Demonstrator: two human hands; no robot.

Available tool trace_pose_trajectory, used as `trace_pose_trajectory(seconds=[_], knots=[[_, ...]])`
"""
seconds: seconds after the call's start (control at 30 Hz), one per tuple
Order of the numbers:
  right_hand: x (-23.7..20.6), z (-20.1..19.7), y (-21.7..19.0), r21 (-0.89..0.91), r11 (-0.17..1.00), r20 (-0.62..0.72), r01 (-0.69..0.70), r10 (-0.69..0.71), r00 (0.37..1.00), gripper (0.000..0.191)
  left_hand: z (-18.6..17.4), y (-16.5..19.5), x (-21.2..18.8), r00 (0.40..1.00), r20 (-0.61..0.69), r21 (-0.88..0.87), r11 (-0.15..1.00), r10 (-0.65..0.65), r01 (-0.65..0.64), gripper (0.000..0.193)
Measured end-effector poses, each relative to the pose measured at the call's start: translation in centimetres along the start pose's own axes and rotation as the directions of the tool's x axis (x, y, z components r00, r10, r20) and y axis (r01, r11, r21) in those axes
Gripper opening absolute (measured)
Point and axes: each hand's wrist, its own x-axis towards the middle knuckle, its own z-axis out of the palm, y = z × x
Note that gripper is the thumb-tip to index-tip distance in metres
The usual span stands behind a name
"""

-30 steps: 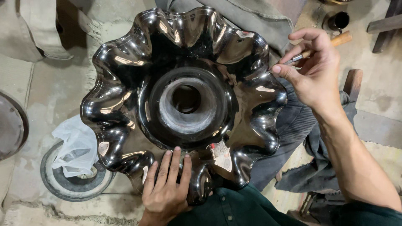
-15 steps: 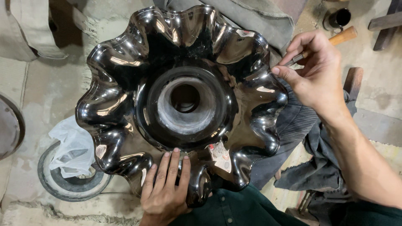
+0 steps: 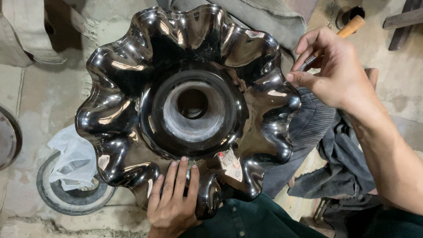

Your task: The person holds a large, shiny, flower-shaped metal object on their lap and uses a small tool to rub and polish the scalloped edges. The person rotates the object slightly to access different sections while continuing to work on the rim.

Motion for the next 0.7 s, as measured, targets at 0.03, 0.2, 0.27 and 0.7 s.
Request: trace_pose_trajectory(seconds=[0.03, 0.2, 0.27, 0.7], knots=[[0.1, -0.1, -0.2, -0.027, 0.999, 0.008, -0.019, 0.019, 1.000, 0.042, 0.1, 0.0, 0.1, 1.000, -0.004, -0.002, 1.000, -0.001, 0.001, 0.042], [0.1, -0.2, -0.5, 0.077, 0.996, 0.038, -0.053, 0.050, 0.998, 0.043, 0.0, 0.0, 0.1, 1.000, -0.010, -0.021, 1.000, -0.012, 0.012, 0.045], [-0.1, -0.2, -0.5, 0.087, 0.994, 0.030, -0.072, 0.070, 0.997, 0.042, 0.0, 0.1, 0.0, 1.000, -0.009, -0.023, 1.000, -0.012, 0.012, 0.047], [-3.8, -0.1, -0.1, 0.050, 0.998, -0.110, 0.035, -0.029, 0.993, 0.041, -0.2, 0.4, -0.3, 1.000, -0.025, -0.088, 0.996, -0.013, 0.011, 0.057]])
